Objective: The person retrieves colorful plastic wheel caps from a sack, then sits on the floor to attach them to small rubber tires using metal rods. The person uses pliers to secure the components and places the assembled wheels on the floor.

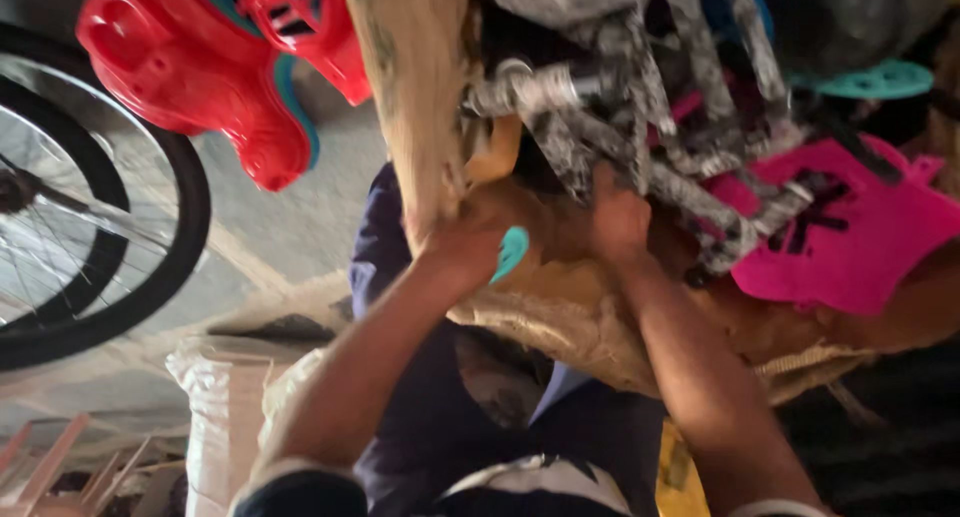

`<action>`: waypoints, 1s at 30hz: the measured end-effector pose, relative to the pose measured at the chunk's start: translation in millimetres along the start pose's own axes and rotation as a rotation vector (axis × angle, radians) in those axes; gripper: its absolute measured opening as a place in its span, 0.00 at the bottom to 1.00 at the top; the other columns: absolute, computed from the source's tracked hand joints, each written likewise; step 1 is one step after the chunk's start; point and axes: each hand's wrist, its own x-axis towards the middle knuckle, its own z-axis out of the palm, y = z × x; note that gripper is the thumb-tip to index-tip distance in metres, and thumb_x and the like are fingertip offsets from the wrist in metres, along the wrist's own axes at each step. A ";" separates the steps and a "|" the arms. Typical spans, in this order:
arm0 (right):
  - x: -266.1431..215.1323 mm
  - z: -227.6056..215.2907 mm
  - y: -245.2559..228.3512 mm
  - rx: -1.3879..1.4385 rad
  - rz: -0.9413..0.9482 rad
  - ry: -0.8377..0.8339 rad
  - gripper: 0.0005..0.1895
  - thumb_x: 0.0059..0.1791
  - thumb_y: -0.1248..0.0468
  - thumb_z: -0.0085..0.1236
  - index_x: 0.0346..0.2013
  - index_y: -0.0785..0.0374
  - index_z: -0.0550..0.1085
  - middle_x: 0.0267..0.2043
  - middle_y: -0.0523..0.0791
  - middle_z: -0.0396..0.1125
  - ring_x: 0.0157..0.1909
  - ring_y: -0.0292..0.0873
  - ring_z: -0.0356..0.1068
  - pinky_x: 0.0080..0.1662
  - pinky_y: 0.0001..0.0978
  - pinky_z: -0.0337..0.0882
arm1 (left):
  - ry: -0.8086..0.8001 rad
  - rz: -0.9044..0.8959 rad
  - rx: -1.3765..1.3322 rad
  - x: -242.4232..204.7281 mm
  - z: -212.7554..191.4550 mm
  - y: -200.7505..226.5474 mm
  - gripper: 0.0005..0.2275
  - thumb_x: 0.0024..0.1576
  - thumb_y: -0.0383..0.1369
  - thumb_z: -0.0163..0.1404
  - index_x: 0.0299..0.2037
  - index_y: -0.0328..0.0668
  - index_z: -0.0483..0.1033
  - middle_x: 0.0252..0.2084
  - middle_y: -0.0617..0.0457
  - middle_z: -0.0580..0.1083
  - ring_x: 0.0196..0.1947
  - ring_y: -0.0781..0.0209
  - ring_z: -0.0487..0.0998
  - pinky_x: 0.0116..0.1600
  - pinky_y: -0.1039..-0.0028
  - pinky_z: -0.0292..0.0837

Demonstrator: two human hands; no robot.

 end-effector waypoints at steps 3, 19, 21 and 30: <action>-3.3 12.2 -7.6 -0.026 0.134 -0.102 0.33 0.44 0.48 0.69 0.53 0.64 0.67 0.35 0.59 0.72 0.35 0.66 0.72 0.37 0.59 0.71 | -0.122 -0.056 0.122 -35.5 -12.1 -32.2 0.17 0.53 0.33 0.52 0.54 0.43 0.72 0.54 0.42 0.74 0.60 0.37 0.72 0.57 0.44 0.70; 126.0 197.2 -55.1 0.074 0.144 -0.369 0.16 0.57 0.59 0.54 0.57 0.61 0.73 0.52 0.55 0.70 0.54 0.56 0.70 0.55 0.49 0.71 | 0.135 -0.068 -0.478 -53.0 -38.6 -53.8 0.17 0.52 0.31 0.56 0.51 0.43 0.71 0.61 0.34 0.69 0.53 0.30 0.74 0.51 0.43 0.67; 147.2 215.0 -56.6 0.022 0.167 -0.355 0.16 0.56 0.59 0.54 0.57 0.62 0.73 0.51 0.55 0.70 0.53 0.55 0.70 0.55 0.48 0.71 | 0.029 -0.107 -0.549 -53.6 -35.2 -58.7 0.15 0.57 0.32 0.54 0.53 0.44 0.70 0.55 0.40 0.73 0.50 0.33 0.76 0.49 0.45 0.69; 144.7 217.0 -44.7 -0.056 0.173 -0.326 0.16 0.56 0.59 0.55 0.56 0.62 0.73 0.49 0.54 0.71 0.50 0.54 0.71 0.51 0.47 0.71 | 0.172 -0.050 -0.443 -53.9 -29.1 -64.4 0.18 0.48 0.27 0.52 0.51 0.44 0.72 0.49 0.42 0.74 0.46 0.34 0.74 0.52 0.37 0.59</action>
